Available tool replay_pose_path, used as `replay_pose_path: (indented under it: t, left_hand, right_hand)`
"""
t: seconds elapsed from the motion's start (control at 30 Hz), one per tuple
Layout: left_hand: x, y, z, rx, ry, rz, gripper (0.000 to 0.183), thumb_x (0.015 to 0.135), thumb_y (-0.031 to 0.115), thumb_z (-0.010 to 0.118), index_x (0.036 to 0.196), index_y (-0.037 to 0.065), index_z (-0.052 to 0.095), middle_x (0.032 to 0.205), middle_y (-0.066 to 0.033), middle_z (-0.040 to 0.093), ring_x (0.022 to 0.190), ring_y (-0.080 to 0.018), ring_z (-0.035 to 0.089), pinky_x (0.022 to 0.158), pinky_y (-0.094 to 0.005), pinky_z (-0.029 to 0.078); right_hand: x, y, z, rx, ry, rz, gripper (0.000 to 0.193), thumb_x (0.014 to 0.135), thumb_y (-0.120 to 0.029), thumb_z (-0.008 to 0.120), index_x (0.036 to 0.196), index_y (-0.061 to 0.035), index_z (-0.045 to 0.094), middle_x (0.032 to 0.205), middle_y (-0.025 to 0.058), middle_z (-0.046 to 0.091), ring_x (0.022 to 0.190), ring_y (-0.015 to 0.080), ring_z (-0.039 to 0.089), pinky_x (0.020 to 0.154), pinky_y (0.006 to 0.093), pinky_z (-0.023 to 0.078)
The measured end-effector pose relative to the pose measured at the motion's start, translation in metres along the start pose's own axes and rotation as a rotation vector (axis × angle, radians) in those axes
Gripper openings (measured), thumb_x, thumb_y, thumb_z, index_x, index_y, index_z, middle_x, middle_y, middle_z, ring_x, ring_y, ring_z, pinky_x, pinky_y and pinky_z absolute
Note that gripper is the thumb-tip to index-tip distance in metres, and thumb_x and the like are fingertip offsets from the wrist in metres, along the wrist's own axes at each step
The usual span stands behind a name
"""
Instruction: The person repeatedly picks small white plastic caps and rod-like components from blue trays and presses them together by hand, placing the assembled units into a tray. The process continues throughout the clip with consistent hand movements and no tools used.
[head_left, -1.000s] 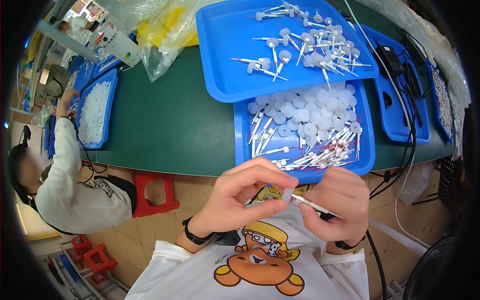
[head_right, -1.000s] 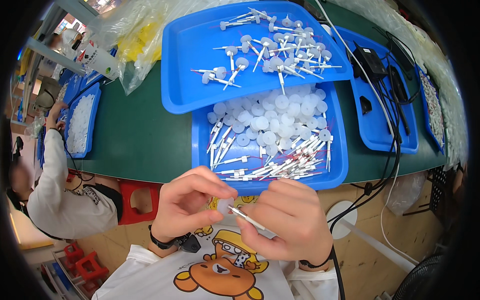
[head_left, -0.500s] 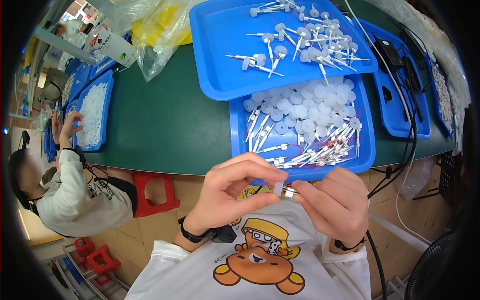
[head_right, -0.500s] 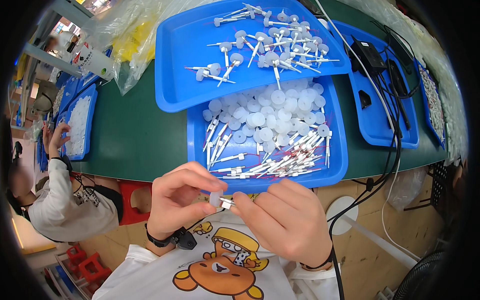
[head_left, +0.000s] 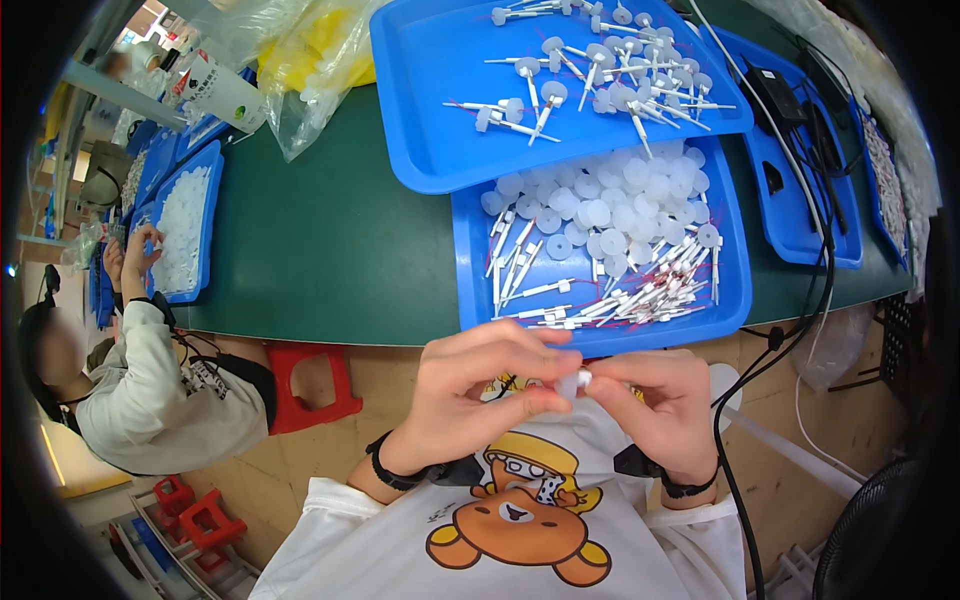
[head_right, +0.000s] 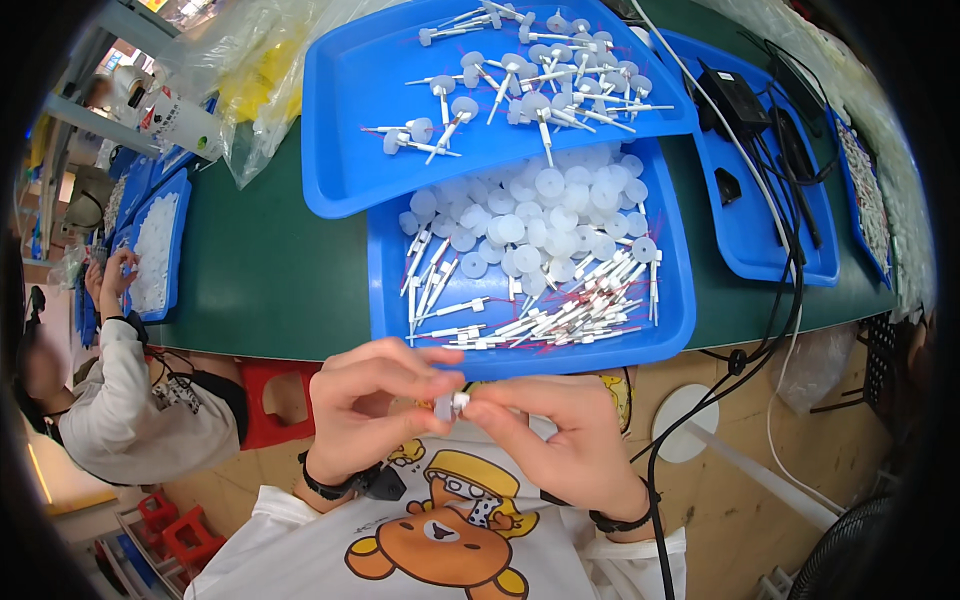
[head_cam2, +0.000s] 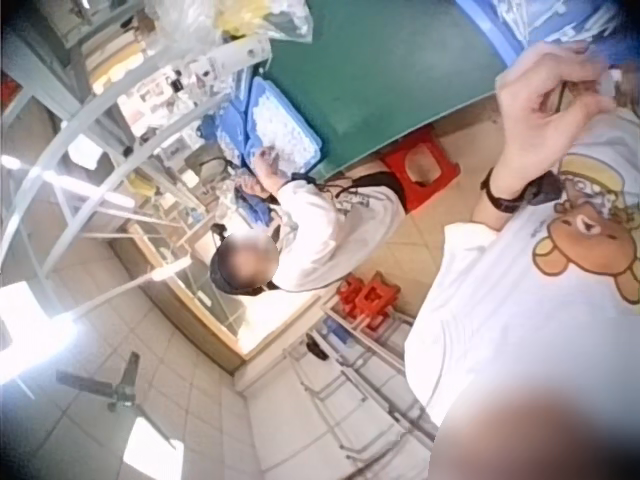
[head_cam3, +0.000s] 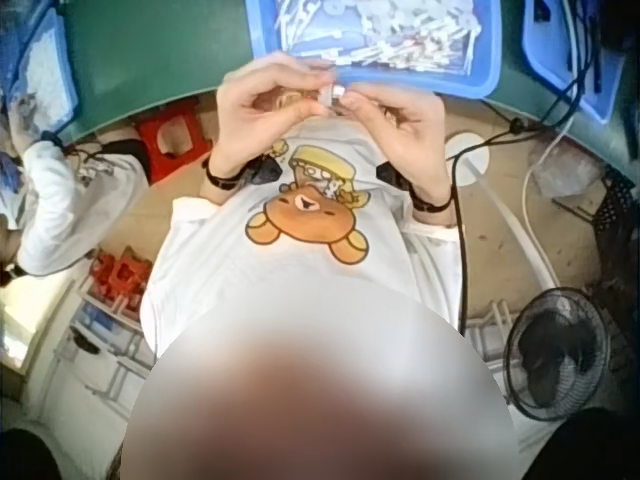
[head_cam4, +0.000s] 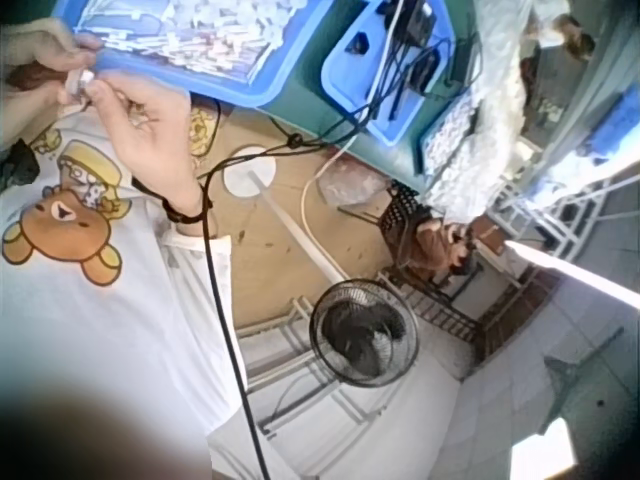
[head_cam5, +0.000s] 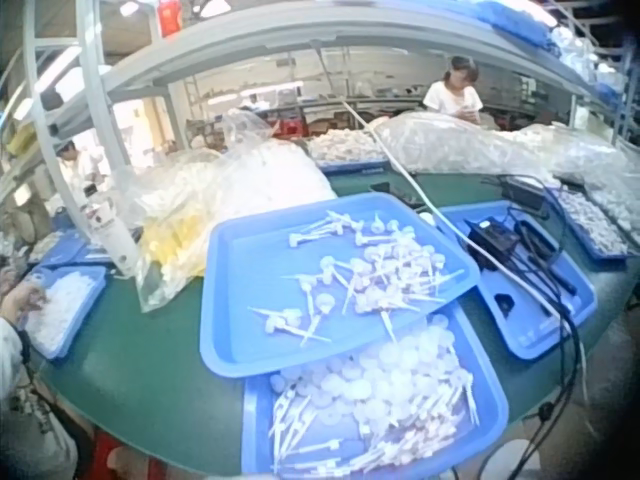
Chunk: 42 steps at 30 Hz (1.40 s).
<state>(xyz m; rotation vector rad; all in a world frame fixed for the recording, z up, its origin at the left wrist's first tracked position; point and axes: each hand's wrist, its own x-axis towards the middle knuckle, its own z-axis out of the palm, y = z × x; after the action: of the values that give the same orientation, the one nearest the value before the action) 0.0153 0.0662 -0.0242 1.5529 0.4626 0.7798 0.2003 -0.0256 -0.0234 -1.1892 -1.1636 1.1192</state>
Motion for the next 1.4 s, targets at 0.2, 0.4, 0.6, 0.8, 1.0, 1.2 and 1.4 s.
replay_pose_path:
  t: [0.2,0.4,0.6,0.8,1.0,1.2,1.4]
  left_hand:
    - [-0.001,0.0,-0.01,0.18,-0.006,0.047,0.029,0.069,-0.001,0.082,0.097,-0.001,0.072,0.097,-0.0095,0.072,0.085,-0.0194,0.066,0.09,-0.0395,0.052]
    - [-0.001,0.0,-0.013,0.268,0.13,0.092,0.033,0.07,-0.001,0.081,0.101,-0.001,0.071,0.099,-0.0102,0.072,0.094,-0.022,0.066,0.089,-0.0355,0.051]
    - [-0.003,-0.004,-0.015,0.399,0.364,0.101,0.029,0.078,-0.001,0.074,0.107,-0.001,0.067,0.108,-0.0131,0.068,0.098,-0.0225,0.064,0.087,-0.0317,0.05]
    - [-0.009,-0.004,-0.021,0.475,0.406,0.062,0.016,0.084,-0.003,0.066,0.099,0.0,0.069,0.099,-0.0116,0.068,0.095,-0.021,0.064,0.083,-0.03,0.05]
    - [-0.009,-0.008,-0.018,0.64,0.362,0.058,0.017,0.081,-0.003,0.067,0.097,0.004,0.07,0.094,-0.0082,0.068,0.089,-0.0229,0.063,0.078,-0.032,0.049]
    - [0.002,-0.008,-0.006,0.829,0.309,0.127,0.018,0.078,-0.004,0.068,0.094,0.005,0.07,0.092,-0.0074,0.068,0.087,-0.0248,0.062,0.076,-0.0337,0.048]
    - [0.018,-0.013,-0.006,1.01,0.352,0.139,0.019,0.078,0.001,0.071,0.095,0.008,0.07,0.093,-0.0052,0.068,0.089,-0.0226,0.061,0.087,-0.0352,0.041]
  right_hand:
    - [-0.001,-0.008,-0.001,-0.019,-0.029,0.177,0.01,0.088,-0.005,0.069,0.094,0.0019,0.069,0.071,0.0029,0.063,0.06,0.0074,0.052,0.055,0.0231,0.041]
    - [0.008,-0.02,-0.013,-0.102,0.07,0.133,0.009,0.09,-0.004,0.064,0.086,0.0036,0.063,0.068,0.0018,0.059,0.059,0.0061,0.05,0.054,0.0218,0.039]
    - [0.038,-0.03,-0.007,-0.012,0.238,0.131,0.014,0.094,-0.008,0.06,0.087,0.0029,0.063,0.072,0.0008,0.061,0.059,0.0037,0.051,0.053,0.0204,0.038]
    - [0.087,-0.04,-0.011,0.003,0.363,-0.06,0.021,0.092,-0.011,0.064,0.109,0.0016,0.062,0.079,0.0058,0.064,0.063,0.0074,0.055,0.056,0.0227,0.041]
    - [0.066,-0.014,-0.002,-0.862,0.101,-0.272,0.024,0.079,-0.002,0.069,0.102,-0.0006,0.065,0.083,0.0103,0.062,0.075,0.024,0.058,0.067,0.034,0.046]
    - [0.066,0.014,0.011,-1.115,-0.04,-0.416,0.013,0.07,0.0,0.059,0.083,-0.0014,0.057,0.083,0.0109,0.052,0.086,0.029,0.051,0.076,0.0374,0.044]
    - [0.057,0.0,0.002,-0.945,0.05,-0.434,0.017,0.074,0.004,0.062,0.089,0.0002,0.058,0.09,0.0118,0.057,0.087,0.0285,0.055,0.077,0.0361,0.045]
